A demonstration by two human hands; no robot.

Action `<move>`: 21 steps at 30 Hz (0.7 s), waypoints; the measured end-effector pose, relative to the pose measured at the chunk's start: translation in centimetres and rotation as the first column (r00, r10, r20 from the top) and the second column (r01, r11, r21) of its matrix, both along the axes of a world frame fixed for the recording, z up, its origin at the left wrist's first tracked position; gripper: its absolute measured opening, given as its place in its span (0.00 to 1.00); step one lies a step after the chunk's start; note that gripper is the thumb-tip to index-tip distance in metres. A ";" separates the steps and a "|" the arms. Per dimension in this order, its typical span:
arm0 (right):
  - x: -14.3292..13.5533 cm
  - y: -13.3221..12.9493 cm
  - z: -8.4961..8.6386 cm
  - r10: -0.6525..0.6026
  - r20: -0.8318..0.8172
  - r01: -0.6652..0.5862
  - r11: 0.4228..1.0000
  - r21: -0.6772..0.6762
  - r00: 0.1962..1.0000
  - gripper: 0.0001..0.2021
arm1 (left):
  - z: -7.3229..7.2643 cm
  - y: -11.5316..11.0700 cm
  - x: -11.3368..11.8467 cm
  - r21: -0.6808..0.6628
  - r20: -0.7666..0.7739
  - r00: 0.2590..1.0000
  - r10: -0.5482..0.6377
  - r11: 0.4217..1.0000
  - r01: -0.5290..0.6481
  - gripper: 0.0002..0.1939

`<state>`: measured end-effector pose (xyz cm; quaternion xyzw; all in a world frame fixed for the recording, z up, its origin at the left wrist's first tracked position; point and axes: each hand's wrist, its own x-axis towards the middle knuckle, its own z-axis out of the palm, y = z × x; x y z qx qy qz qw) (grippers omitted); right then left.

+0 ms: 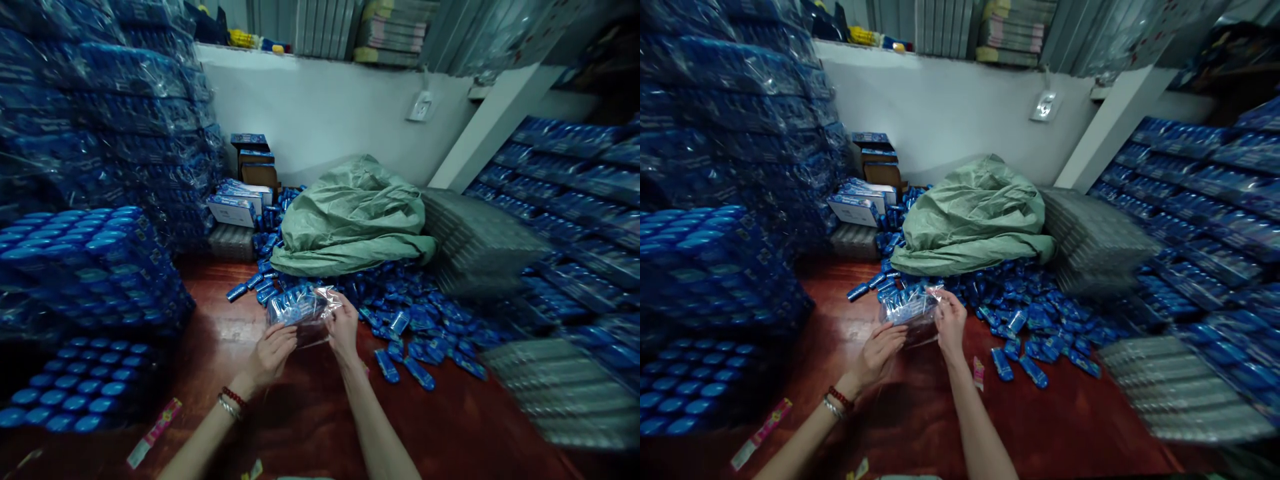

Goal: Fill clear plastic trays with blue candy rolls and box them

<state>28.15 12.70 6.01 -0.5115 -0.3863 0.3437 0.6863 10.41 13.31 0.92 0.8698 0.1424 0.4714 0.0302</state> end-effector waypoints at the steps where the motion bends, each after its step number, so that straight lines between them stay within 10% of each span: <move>1: 0.3 -0.6 0.3 0.032 -0.124 -0.034 0.999 -0.015 0.992 0.16 | 0.0 0.2 -0.2 0.003 -0.029 0.999 -0.012 1.000 0.012 0.16; 4: 0.5 -2.2 1.5 0.079 -0.178 -0.090 0.994 -0.055 0.981 0.24 | 0.1 0.4 -0.8 -0.032 -0.130 0.991 -0.028 0.999 0.024 0.17; 8: 0.6 -2.6 1.7 -0.084 0.284 0.115 0.989 -0.093 0.955 0.15 | 0.0 0.3 -1.8 -0.049 -0.240 0.970 -0.032 0.999 0.021 0.18; 16: 2.3 0.2 -6.9 -0.187 0.358 0.225 0.972 -0.065 0.915 0.17 | -1.2 2.7 -4.9 -0.042 -0.296 0.951 -0.091 0.996 0.082 0.17; 21: 1.8 2.8 -8.1 -0.124 0.303 0.130 0.992 0.000 0.945 0.21 | -2.0 3.4 -5.6 -0.185 -0.170 0.985 -0.039 0.983 0.007 0.10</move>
